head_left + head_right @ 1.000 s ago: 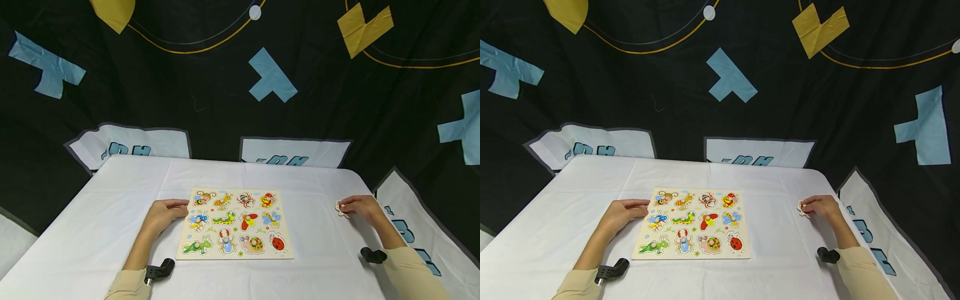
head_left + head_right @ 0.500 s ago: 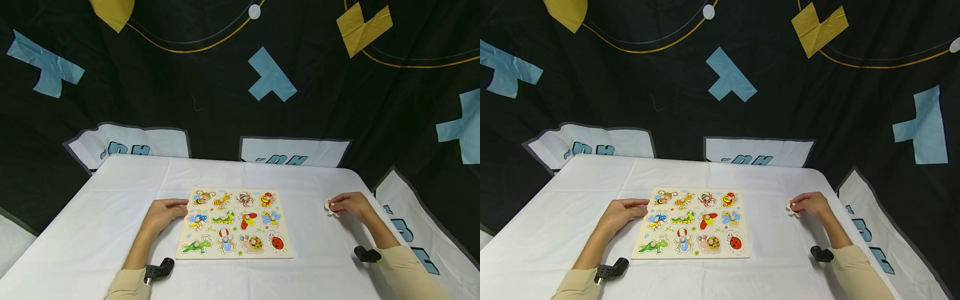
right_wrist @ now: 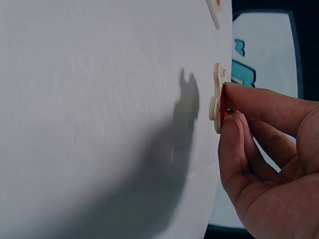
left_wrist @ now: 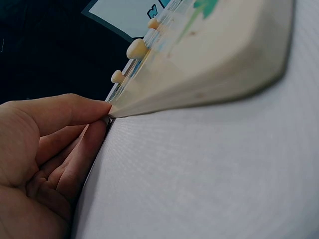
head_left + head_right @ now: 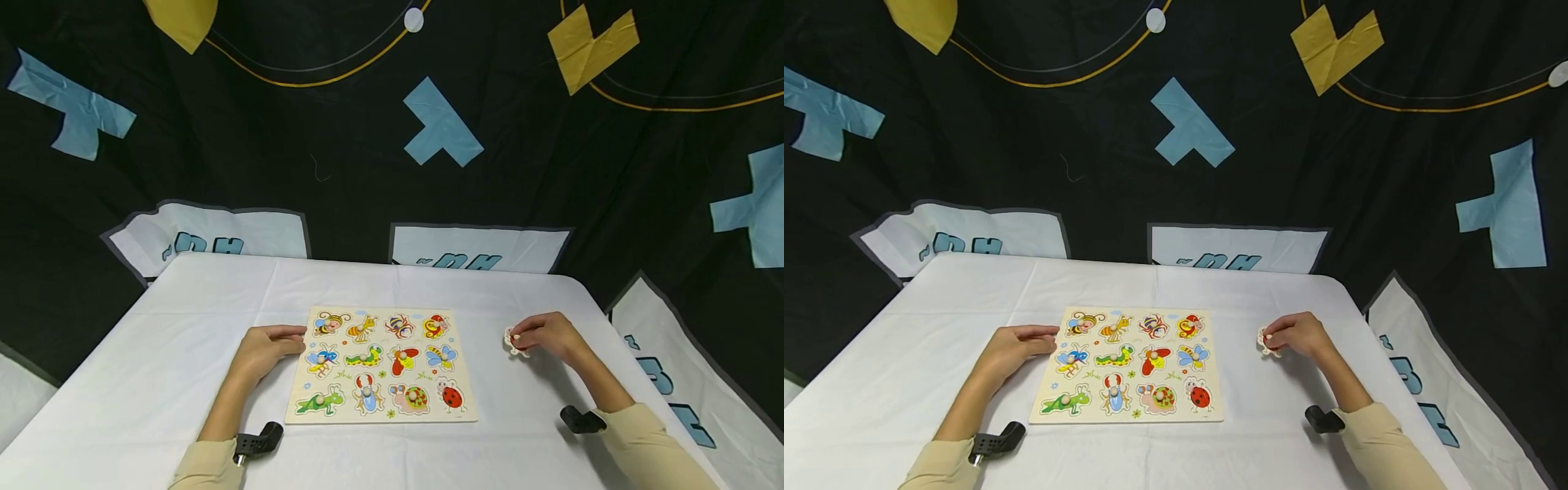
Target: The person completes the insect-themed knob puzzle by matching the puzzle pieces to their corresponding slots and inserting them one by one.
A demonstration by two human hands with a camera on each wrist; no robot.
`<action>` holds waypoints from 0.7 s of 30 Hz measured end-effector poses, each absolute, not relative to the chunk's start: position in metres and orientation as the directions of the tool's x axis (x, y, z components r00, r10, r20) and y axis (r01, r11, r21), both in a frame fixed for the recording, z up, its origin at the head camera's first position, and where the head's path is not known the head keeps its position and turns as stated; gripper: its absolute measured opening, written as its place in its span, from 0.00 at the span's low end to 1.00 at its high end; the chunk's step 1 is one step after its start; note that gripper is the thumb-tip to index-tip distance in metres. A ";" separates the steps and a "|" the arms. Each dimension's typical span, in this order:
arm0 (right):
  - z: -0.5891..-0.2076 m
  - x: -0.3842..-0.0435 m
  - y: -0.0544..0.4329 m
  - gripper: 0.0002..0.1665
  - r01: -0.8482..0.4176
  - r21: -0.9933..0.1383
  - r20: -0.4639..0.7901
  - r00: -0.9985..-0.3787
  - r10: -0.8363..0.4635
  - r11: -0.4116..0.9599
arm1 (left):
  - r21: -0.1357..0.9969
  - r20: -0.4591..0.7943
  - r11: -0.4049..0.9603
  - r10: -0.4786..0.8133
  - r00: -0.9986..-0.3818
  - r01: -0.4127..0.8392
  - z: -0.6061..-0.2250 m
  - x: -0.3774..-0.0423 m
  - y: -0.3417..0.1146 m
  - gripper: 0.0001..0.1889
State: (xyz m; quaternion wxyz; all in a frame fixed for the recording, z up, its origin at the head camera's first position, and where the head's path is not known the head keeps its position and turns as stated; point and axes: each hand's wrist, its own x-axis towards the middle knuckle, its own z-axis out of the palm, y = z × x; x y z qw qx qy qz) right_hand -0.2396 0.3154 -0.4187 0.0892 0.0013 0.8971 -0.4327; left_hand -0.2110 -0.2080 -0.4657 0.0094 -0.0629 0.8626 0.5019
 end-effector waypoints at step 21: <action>-0.431 -0.233 0.269 0.09 0.070 -0.743 -0.188 -0.976 -0.107 0.666 | 0.866 -0.079 0.485 -0.107 -0.991 -0.122 -0.468 -0.211 -0.209 0.20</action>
